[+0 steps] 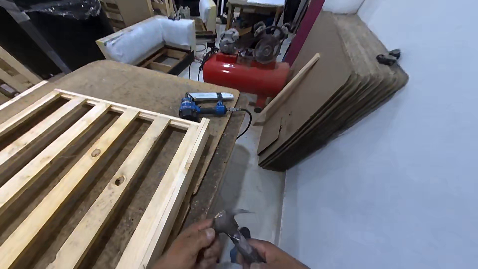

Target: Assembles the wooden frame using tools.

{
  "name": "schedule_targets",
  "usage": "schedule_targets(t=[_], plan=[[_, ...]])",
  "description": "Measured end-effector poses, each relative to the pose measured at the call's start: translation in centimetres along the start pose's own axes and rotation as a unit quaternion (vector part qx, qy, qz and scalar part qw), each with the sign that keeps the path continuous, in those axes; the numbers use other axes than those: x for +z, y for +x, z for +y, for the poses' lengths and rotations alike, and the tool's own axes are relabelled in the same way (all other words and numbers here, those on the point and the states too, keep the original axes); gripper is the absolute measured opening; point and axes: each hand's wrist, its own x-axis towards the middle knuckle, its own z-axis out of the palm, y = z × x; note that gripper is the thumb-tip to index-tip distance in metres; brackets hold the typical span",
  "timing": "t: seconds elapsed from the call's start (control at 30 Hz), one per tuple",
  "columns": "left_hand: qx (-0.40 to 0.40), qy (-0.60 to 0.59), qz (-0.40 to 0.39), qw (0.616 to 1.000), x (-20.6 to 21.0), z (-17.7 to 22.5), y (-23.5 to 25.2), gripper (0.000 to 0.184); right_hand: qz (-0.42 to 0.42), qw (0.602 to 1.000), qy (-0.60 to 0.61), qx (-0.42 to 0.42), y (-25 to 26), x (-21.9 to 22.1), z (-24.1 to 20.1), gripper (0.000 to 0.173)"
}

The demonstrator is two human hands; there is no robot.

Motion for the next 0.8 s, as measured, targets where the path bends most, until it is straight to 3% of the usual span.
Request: schedule_targets(t=[0.07,0.1,0.17,0.23,0.3,0.4,0.47,0.53,0.63,0.7,0.8], plan=[[-0.013,0.185,0.096,0.978,-1.6,-0.8,-1.5,0.055,-0.012,0.999,-0.003,0.038,1.3,-0.5,1.5,0.042],[-0.021,0.308,0.166,0.937,-2.1,-0.6,-2.5,0.065,0.01,0.997,-0.041,0.067,1.9,-0.4,2.0,0.04],[-0.04,0.5,0.306,0.809,-2.9,0.1,-4.5,0.061,0.064,0.984,-0.113,0.123,3.2,-0.3,2.7,0.043],[-0.059,0.582,0.417,0.696,-4.8,0.4,-6.7,0.053,0.116,0.976,-0.123,0.136,4.6,-0.8,4.0,0.046],[-0.097,0.603,0.462,0.643,-7.2,-0.4,-8.4,0.059,0.158,0.977,-0.084,0.115,6.2,-1.8,5.0,0.047],[-0.186,0.631,0.427,0.62,-8.7,-2.9,-8.8,0.076,0.167,0.985,0.027,0.041,9.2,-4.1,6.7,0.037],[-0.13,0.674,0.423,0.592,-9.3,-4.2,-8.6,0.075,0.125,0.986,0.109,0.015,11.2,-5.6,8.4,0.026],[-0.1,0.691,0.4,0.594,-9.8,-4.4,-8.4,0.074,0.101,0.985,0.137,0.038,13.1,-6.1,9.8,0.019],[-0.1,0.689,0.388,0.603,-10.4,-4.4,-8.8,0.084,0.103,0.985,0.06,0.126,15.5,-6.0,10.4,0.028],[-0.124,0.672,0.393,0.615,-10.4,-4.2,-8.9,0.09,0.103,0.985,0.05,0.132,16.6,-5.9,11.0,0.035],[-0.12,0.655,0.407,0.626,-10.6,-4.6,-9.2,0.081,0.095,0.987,0.074,0.11,17.6,-6.5,11.0,0.036]])
